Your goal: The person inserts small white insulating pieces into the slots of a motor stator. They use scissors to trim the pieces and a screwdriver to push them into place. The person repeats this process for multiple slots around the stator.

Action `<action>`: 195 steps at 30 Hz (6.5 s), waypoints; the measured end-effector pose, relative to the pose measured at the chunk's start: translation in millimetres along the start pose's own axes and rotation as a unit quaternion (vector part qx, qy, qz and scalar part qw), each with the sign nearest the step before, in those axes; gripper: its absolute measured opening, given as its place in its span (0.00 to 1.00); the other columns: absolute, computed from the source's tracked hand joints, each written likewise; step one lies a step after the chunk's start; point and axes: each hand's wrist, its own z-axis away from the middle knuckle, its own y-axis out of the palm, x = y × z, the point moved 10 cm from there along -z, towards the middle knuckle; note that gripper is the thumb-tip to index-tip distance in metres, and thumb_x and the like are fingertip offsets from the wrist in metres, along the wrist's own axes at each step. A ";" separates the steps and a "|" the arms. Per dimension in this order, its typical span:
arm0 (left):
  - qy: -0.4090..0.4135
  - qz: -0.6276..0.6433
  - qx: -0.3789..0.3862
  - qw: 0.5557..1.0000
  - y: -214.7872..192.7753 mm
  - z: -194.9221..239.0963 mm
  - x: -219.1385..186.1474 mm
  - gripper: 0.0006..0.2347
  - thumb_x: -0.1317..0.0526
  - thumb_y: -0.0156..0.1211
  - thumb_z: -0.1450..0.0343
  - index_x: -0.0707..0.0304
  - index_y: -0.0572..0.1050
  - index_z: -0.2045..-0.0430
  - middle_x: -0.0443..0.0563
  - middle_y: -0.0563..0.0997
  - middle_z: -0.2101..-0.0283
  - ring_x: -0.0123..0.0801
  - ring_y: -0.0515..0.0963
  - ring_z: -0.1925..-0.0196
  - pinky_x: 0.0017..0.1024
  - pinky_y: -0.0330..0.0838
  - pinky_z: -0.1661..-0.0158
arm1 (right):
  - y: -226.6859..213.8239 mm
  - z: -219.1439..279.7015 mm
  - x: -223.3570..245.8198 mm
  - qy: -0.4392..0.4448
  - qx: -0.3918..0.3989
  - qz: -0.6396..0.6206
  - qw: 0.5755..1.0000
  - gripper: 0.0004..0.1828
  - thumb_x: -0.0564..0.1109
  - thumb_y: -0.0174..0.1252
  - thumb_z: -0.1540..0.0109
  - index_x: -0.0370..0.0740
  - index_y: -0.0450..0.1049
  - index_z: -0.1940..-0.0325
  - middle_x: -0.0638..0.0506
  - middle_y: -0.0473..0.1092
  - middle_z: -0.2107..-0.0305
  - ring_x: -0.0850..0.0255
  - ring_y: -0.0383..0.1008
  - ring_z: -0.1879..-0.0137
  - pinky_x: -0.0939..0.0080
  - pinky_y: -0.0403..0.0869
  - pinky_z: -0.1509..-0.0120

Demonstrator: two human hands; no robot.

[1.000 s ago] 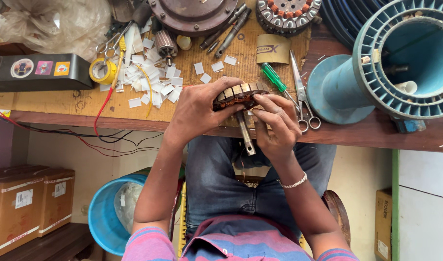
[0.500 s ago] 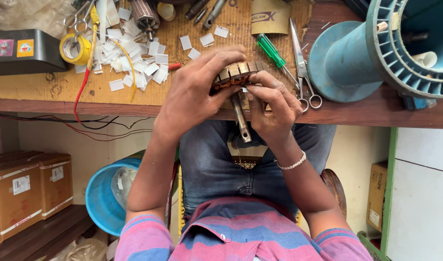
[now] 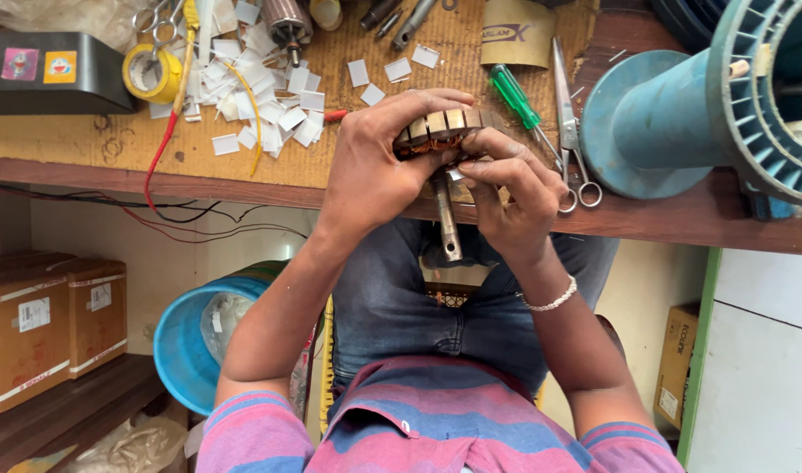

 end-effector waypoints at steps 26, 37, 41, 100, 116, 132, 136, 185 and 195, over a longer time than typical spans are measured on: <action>0.029 -0.019 -0.011 0.999 -0.7 4.9 0.1 0.14 0.73 0.68 0.35 0.67 0.79 0.55 0.50 0.85 0.50 0.36 0.87 0.49 0.29 0.81 0.48 | -7.5 -15.6 44.0 -0.109 -0.007 0.156 0.982 0.12 0.27 0.69 0.39 0.35 0.79 0.54 0.45 0.77 0.62 0.54 0.80 0.56 0.57 0.78 0.50; 0.033 -0.065 0.107 0.992 5.6 1.7 -14.3 0.20 0.58 0.69 0.31 0.66 0.73 0.48 0.59 0.84 0.57 0.48 0.85 0.55 0.37 0.77 0.56 | -22.5 -12.7 28.0 0.024 -0.065 0.109 0.992 0.08 0.30 0.69 0.35 0.33 0.79 0.55 0.46 0.78 0.62 0.59 0.81 0.56 0.63 0.78 0.51; 0.018 -0.064 0.090 0.994 4.8 3.7 -10.1 0.15 0.58 0.63 0.26 0.65 0.76 0.47 0.59 0.85 0.53 0.48 0.86 0.52 0.37 0.78 0.52 | -23.6 -13.0 27.8 0.038 -0.037 0.087 0.995 0.08 0.30 0.70 0.36 0.33 0.79 0.55 0.45 0.79 0.62 0.58 0.82 0.54 0.65 0.78 0.51; -0.048 -0.284 0.143 0.947 18.8 -14.7 -2.1 0.13 0.52 0.62 0.29 0.63 0.74 0.67 0.66 0.81 0.74 0.63 0.81 0.68 0.55 0.74 0.67 | -5.3 -49.4 62.1 -0.174 0.189 0.235 0.938 0.15 0.25 0.64 0.43 0.30 0.78 0.53 0.43 0.76 0.60 0.51 0.80 0.54 0.56 0.80 0.51; 0.034 -0.211 0.180 0.960 11.9 -1.7 -0.9 0.13 0.55 0.64 0.29 0.62 0.74 0.58 0.62 0.83 0.68 0.58 0.82 0.62 0.52 0.73 0.63 | 2.5 -26.8 69.0 -0.214 0.115 0.240 0.940 0.16 0.25 0.67 0.43 0.30 0.78 0.52 0.44 0.76 0.61 0.51 0.78 0.55 0.55 0.80 0.52; 0.198 -0.284 0.228 0.910 30.0 3.4 3.2 0.21 0.66 0.59 0.30 0.59 0.68 0.40 0.52 0.81 0.45 0.40 0.80 0.44 0.39 0.68 0.48 | -13.8 -24.4 26.2 -0.111 0.064 0.255 0.959 0.25 0.50 0.72 0.44 0.42 0.79 0.44 0.48 0.72 0.41 0.51 0.68 0.39 0.53 0.73 0.36; 0.194 -0.247 0.203 0.928 23.1 6.0 4.7 0.21 0.63 0.62 0.30 0.59 0.69 0.41 0.54 0.79 0.43 0.41 0.77 0.39 0.41 0.67 0.45 | -8.2 -26.0 14.5 -0.073 0.084 0.186 0.976 0.26 0.45 0.73 0.45 0.39 0.78 0.43 0.50 0.75 0.43 0.53 0.72 0.43 0.57 0.75 0.39; 0.194 -0.175 -0.089 0.961 7.3 31.3 -3.1 0.20 0.55 0.75 0.34 0.59 0.73 0.53 0.51 0.77 0.52 0.46 0.77 0.49 0.45 0.68 0.46 | -9.1 -15.5 -3.0 0.033 0.030 0.103 0.994 0.20 0.53 0.66 0.38 0.40 0.77 0.48 0.51 0.78 0.51 0.54 0.73 0.44 0.57 0.72 0.37; 0.186 -0.143 -0.075 0.969 5.9 28.8 5.2 0.21 0.56 0.77 0.36 0.58 0.74 0.53 0.49 0.77 0.52 0.45 0.75 0.49 0.43 0.69 0.45 | -7.8 -16.1 0.7 0.027 0.020 0.130 0.991 0.15 0.42 0.68 0.40 0.39 0.77 0.50 0.49 0.78 0.52 0.53 0.74 0.46 0.56 0.72 0.38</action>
